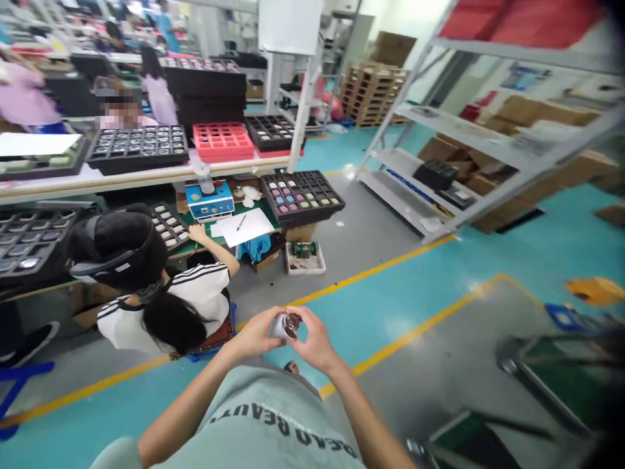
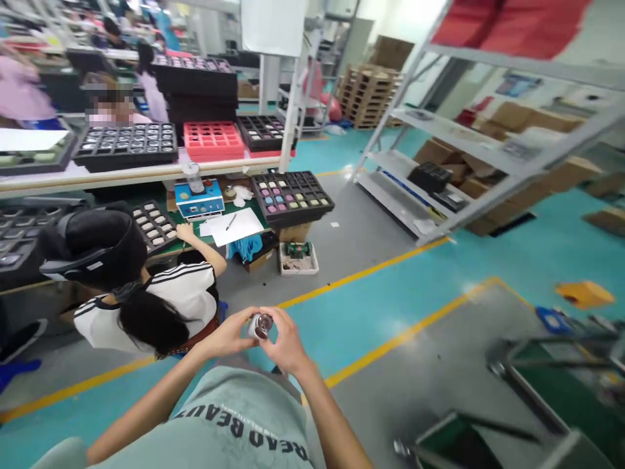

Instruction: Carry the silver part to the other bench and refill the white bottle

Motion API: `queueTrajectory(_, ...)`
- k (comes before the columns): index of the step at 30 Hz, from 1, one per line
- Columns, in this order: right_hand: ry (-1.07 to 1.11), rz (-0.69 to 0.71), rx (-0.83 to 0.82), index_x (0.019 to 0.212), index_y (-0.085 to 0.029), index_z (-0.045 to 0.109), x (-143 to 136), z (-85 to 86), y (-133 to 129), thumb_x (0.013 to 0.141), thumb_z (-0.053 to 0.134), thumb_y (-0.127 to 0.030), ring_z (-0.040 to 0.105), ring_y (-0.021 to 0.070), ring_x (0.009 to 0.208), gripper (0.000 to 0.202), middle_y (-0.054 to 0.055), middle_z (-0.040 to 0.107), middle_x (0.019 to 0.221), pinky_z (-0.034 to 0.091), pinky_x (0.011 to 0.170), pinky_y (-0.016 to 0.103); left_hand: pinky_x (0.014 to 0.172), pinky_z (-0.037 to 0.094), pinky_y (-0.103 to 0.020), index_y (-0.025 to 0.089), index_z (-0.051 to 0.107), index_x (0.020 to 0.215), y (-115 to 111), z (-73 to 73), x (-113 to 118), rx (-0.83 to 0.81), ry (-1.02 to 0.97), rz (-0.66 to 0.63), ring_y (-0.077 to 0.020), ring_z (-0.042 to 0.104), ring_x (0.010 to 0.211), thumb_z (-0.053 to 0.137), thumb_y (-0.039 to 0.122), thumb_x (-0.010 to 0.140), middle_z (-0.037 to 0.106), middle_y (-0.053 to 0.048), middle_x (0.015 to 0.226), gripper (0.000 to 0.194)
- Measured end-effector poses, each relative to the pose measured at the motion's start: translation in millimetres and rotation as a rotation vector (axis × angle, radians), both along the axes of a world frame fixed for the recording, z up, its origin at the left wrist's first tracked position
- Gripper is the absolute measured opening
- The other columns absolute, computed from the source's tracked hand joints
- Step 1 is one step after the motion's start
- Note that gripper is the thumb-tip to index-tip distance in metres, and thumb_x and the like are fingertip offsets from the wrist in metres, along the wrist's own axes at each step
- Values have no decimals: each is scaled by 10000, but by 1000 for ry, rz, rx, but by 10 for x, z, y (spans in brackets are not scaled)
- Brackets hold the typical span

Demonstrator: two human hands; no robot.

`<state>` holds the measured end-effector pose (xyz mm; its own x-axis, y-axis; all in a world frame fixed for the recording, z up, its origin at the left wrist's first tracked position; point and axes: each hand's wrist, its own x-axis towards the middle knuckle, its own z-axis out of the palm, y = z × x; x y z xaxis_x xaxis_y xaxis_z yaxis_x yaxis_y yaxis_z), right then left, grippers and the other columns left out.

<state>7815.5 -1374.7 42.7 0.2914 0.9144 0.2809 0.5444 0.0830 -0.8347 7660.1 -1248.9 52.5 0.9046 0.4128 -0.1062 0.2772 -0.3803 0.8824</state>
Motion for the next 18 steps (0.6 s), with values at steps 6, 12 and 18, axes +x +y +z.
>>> queueTrajectory(6,31,377,-95,1365,-218,576,885,26,746,758,622,-145,611,252,1251,613,114,636,1344,524,1084,425,1059,456,-376,218,552,1349,363,-15,506,-95,-8,214,-251,596,1202,746,253,755,621,-74,1345,626)
queueTrajectory(12,-19,185,-171,1319,-215,628,1395,-110,1638,824,745,-311,648,279,1174,517,124,683,1255,542,1054,461,998,484,-366,180,575,1247,1150,-188,1202,-77,-83,403,-235,628,1102,697,263,780,656,-92,1235,489)
queueTrajectory(18,26,-8,-164,1274,-202,651,1980,-88,2482,827,739,-357,683,270,1126,481,123,700,1250,569,1012,431,1019,487,-393,185,564,1284,2210,-165,1892,-89,-109,279,-267,625,1157,711,287,766,634,-121,1318,548)
